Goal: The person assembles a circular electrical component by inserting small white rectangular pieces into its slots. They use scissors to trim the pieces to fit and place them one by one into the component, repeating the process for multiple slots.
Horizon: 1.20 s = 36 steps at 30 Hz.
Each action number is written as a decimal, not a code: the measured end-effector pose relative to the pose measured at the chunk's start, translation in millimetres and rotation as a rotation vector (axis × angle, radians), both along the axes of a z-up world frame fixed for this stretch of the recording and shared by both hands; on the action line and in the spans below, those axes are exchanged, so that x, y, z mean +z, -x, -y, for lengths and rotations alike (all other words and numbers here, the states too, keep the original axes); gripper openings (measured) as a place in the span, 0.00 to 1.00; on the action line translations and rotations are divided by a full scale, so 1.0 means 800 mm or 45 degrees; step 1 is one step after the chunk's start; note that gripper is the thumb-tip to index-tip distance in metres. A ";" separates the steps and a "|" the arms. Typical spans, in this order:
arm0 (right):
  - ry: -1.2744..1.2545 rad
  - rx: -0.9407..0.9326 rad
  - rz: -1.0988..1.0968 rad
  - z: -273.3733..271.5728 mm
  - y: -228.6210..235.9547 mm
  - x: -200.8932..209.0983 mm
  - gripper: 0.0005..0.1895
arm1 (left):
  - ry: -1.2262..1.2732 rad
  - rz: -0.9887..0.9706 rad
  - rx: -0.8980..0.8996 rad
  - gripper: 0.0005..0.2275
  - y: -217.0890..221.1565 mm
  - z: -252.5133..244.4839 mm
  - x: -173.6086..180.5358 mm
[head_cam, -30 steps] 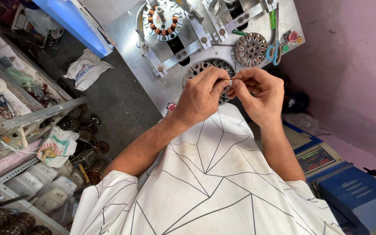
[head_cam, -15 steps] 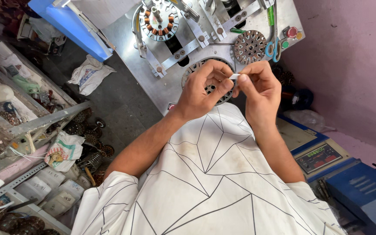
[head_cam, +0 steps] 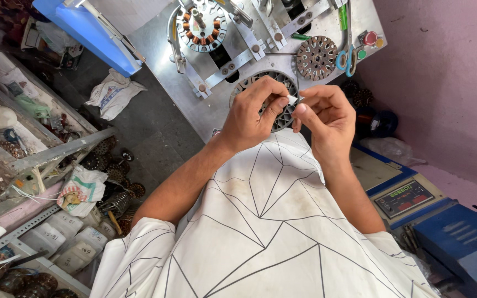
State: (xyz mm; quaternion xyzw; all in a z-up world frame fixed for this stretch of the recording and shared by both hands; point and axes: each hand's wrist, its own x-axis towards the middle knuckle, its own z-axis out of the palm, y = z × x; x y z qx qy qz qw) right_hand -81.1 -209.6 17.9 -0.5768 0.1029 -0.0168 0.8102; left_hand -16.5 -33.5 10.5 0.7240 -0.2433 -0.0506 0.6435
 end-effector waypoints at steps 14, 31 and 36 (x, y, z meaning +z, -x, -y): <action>0.622 0.038 0.352 -0.001 -0.003 0.009 0.05 | 0.121 0.192 0.012 0.06 -0.003 -0.002 0.012; 1.130 0.201 0.652 0.003 -0.011 0.021 0.07 | 0.092 0.453 -0.099 0.05 0.004 -0.015 0.012; 1.015 0.282 0.506 0.008 -0.013 0.027 0.11 | -0.043 0.610 -0.096 0.06 0.005 -0.018 0.006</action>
